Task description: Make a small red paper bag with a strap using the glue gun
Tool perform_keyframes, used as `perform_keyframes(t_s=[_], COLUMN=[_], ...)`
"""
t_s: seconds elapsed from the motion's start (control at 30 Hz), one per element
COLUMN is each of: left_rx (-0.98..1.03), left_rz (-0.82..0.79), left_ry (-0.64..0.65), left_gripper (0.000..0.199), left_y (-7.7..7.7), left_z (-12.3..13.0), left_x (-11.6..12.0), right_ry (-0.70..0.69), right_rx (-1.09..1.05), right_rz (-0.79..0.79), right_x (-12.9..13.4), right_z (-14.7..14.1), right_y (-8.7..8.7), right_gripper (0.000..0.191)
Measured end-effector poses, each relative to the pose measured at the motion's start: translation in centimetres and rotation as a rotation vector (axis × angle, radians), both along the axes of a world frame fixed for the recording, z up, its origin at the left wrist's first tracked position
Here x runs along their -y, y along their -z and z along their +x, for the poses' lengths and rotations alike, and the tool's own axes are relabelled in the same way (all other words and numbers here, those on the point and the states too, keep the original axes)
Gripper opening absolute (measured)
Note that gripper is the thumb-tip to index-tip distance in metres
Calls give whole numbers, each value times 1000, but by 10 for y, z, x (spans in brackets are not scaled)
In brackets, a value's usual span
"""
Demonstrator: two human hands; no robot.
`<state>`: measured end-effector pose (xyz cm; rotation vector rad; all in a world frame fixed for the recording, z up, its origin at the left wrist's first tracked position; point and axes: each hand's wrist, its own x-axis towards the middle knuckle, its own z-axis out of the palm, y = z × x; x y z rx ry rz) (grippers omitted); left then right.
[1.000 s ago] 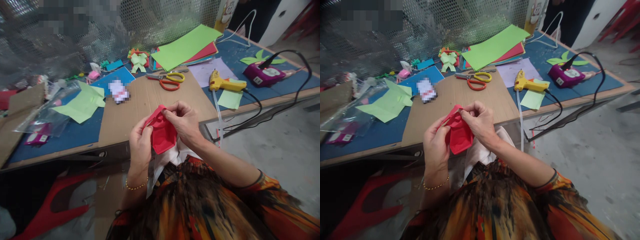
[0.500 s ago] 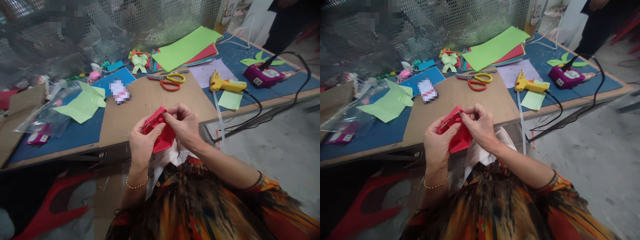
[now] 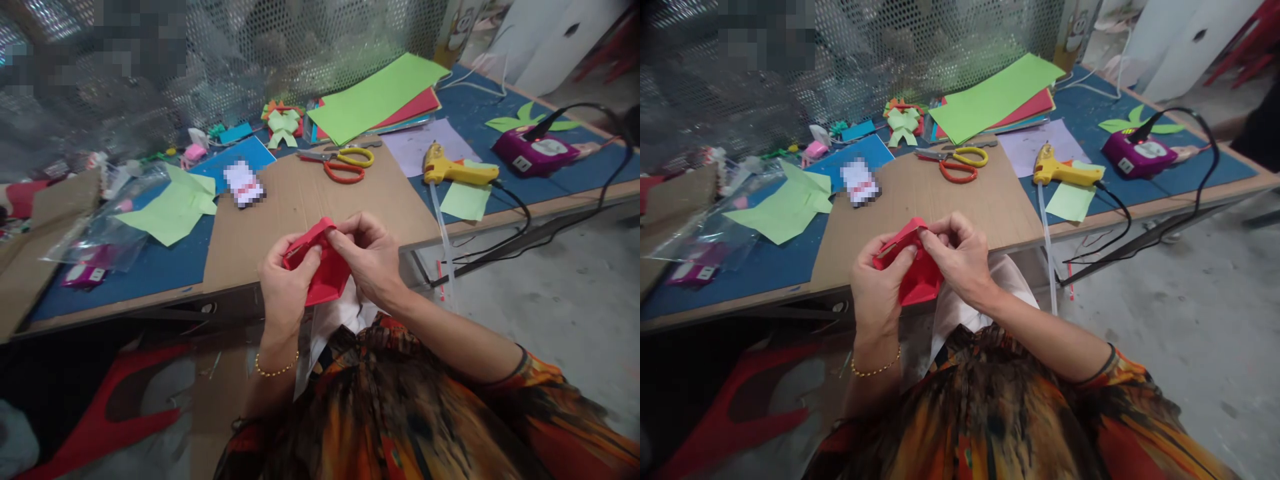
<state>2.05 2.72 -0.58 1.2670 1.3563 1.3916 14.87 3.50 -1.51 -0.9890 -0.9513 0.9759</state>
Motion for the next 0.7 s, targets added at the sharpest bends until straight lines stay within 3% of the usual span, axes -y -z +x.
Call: perform_keyframes(t_s=[0.23, 0.43, 0.7], left_rx=[85, 60, 30], left_rz=[-40, -28, -9], left_ry=[53, -1, 20], left_gripper=[34, 30, 26], left_y=[0, -1, -4], left_z=[3, 4, -1], left_x=[0, 0, 1], right_ry=[17, 32, -17], right_rx=[-21, -17, 52], right_rz=[-15, 21, 22], right_x=[-1, 2, 1], right_z=[-1, -4, -1], right_y=[1, 1, 2], right_gripper=[33, 27, 34])
